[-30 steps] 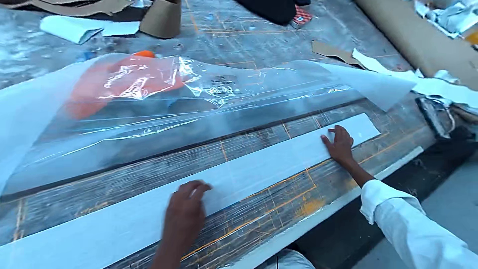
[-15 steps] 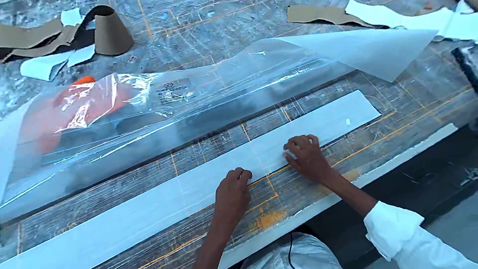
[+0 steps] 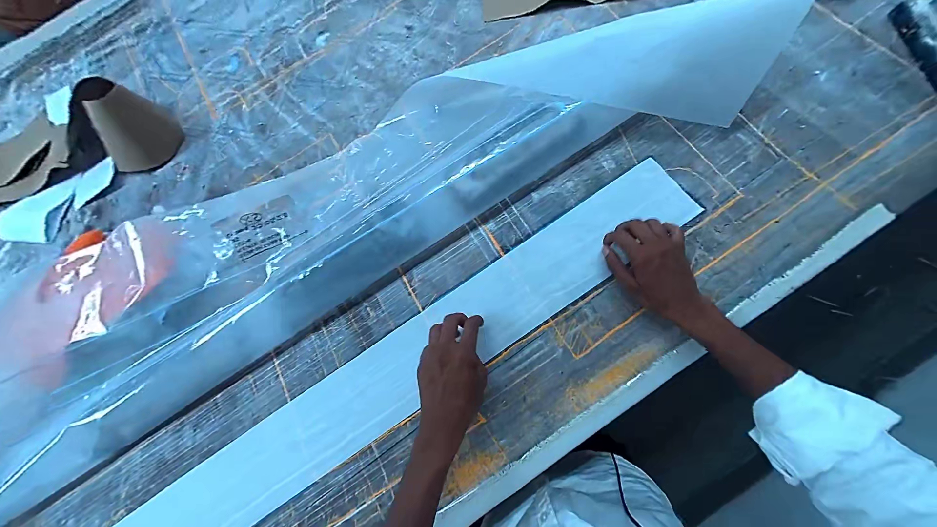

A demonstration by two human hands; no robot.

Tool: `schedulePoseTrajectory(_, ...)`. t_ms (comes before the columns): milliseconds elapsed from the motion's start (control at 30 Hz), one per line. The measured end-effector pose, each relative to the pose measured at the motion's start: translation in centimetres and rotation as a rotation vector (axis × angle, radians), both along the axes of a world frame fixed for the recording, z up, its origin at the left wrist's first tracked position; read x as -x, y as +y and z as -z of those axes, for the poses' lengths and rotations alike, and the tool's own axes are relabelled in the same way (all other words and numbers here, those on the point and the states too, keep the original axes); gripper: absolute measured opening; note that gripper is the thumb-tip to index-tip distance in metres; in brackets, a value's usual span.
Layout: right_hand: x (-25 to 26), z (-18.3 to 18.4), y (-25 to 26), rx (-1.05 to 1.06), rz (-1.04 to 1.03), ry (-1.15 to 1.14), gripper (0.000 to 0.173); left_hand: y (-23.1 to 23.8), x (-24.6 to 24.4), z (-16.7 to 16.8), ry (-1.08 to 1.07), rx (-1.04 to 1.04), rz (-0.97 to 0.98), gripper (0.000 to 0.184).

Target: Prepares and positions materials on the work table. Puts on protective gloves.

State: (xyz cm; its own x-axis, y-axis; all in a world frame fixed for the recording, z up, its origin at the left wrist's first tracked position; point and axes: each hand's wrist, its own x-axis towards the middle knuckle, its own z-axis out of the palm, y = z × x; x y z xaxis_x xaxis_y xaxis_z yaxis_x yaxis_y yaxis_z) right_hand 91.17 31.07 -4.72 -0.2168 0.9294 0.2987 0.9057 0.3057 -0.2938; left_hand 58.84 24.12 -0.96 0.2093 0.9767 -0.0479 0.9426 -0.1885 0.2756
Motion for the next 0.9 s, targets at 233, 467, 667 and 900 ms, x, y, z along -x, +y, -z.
schedulePoseTrajectory(233,-9.9,0.2,2.8,0.087,0.238,0.076,0.032,3.8,-3.0,0.2,-0.009,-0.047,0.03,0.037)
schedulePoseTrajectory(467,-11.1,1.2,2.9,0.057,0.331,0.248,0.027,7.1,-8.2,-0.2,-0.027,-0.008,0.142,0.032)
schedulePoseTrajectory(667,-11.1,1.2,3.2,0.028,0.343,0.234,0.027,10.4,-13.6,1.0,-0.013,0.006,0.244,0.037)
schedulePoseTrajectory(900,-10.9,1.0,3.0,0.058,0.348,0.243,0.028,12.1,-18.3,0.2,0.059,0.055,0.272,0.045)
